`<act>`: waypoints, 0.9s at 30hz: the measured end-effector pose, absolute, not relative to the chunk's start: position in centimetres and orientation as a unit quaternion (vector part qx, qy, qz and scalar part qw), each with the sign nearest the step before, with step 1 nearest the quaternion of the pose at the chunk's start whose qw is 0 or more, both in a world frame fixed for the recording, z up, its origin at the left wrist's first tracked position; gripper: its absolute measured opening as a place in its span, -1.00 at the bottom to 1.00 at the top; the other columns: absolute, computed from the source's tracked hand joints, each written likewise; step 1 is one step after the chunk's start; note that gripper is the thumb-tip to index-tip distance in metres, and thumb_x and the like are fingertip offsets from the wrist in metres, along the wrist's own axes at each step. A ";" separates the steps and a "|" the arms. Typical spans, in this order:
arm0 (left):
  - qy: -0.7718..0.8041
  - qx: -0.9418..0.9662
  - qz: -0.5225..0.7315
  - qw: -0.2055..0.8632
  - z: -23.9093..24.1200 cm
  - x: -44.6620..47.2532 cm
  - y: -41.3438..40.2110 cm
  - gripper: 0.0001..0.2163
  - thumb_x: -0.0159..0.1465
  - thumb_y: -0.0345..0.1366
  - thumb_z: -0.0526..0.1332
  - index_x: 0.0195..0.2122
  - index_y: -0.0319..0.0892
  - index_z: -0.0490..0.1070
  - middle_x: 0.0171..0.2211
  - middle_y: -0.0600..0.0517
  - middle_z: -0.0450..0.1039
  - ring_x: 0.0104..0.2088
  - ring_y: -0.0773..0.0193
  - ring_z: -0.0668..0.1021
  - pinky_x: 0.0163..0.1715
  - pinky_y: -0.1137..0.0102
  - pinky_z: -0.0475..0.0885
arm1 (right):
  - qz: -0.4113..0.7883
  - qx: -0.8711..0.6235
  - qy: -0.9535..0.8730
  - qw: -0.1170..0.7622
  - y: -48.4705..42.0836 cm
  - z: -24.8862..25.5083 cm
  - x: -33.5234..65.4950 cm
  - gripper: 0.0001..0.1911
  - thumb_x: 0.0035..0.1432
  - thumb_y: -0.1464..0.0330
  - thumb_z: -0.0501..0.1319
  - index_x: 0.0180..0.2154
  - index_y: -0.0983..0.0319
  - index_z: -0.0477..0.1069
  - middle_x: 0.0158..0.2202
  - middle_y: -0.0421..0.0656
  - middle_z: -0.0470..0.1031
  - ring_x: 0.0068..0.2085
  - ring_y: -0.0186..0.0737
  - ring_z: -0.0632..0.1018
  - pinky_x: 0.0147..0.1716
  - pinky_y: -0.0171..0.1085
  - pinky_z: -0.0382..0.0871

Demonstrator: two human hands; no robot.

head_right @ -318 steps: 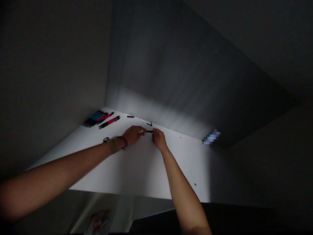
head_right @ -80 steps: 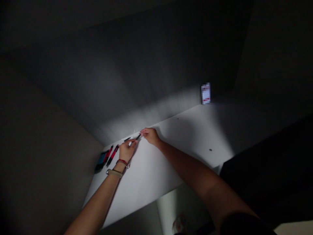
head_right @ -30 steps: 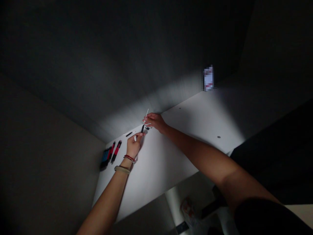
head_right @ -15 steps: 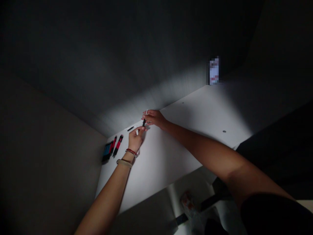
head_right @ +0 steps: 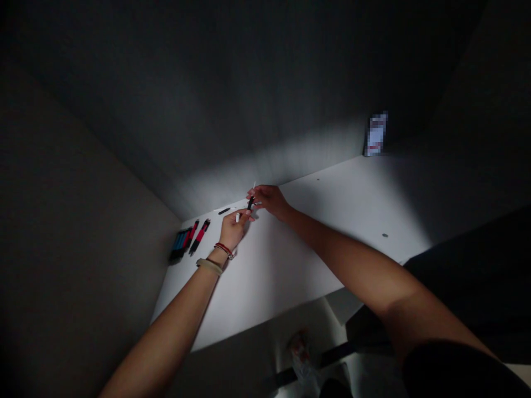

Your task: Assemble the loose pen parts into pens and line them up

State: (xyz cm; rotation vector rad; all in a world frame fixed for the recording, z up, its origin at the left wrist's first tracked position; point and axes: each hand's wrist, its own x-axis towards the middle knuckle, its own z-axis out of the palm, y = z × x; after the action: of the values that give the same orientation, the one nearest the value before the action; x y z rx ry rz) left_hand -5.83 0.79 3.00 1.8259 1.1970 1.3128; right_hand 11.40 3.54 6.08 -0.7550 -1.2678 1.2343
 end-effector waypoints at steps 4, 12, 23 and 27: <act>0.443 0.690 0.492 0.292 3.2 -5.6 0.7 -0.69 0.30 -0.05 0.23 -0.39 -0.15 0.60 -0.43 0.01 0.63 -0.32 0.18 0.60 -0.12 0.32 0.41 | 0.503 -0.339 -0.569 0.555 3.2 6.1 10.8 -0.44 -0.09 -0.14 0.42 -0.31 0.22 0.58 -0.28 -0.08 0.65 -0.27 -0.17 0.62 -0.28 -0.23 0.59; 0.450 0.643 0.530 0.322 2.8 -5.2 1.1 -0.73 0.31 -0.12 0.20 -0.14 -0.17 0.56 -0.48 0.04 0.56 -0.40 0.22 0.55 -0.26 0.35 0.43 | 0.428 -0.369 -0.599 0.568 3.6 6.1 11.6 -0.45 0.07 -0.14 0.30 -0.21 0.20 0.56 -0.28 -0.10 0.63 -0.27 -0.19 0.61 -0.26 -0.24 0.55; 0.452 0.506 0.682 0.272 2.4 -7.3 2.7 -0.69 0.34 -0.07 0.19 -0.09 -0.18 0.55 -0.30 -0.07 0.61 -0.26 0.18 0.60 -0.09 0.26 0.50 | 0.333 -0.437 -0.589 0.592 5.3 5.4 13.9 -0.51 0.10 -0.07 0.25 -0.23 0.21 0.55 -0.32 -0.11 0.56 -0.34 -0.21 0.54 -0.32 -0.20 0.56; 0.439 0.514 0.695 0.244 2.8 -7.6 2.7 -0.73 0.27 -0.12 0.30 -0.12 -0.17 0.61 -0.07 -0.12 0.62 0.04 0.07 0.58 0.18 0.17 0.37 | 0.318 -0.448 -0.600 0.581 5.6 4.9 14.3 -0.56 0.11 -0.03 0.25 -0.23 0.20 0.55 -0.33 -0.10 0.56 -0.33 -0.19 0.54 -0.29 -0.18 0.55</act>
State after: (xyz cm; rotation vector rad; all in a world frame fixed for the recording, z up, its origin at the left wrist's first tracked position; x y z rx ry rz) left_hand -7.60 2.73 2.76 1.4043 1.1997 1.8995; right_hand 14.28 5.59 4.94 -1.0464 -1.4028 0.7420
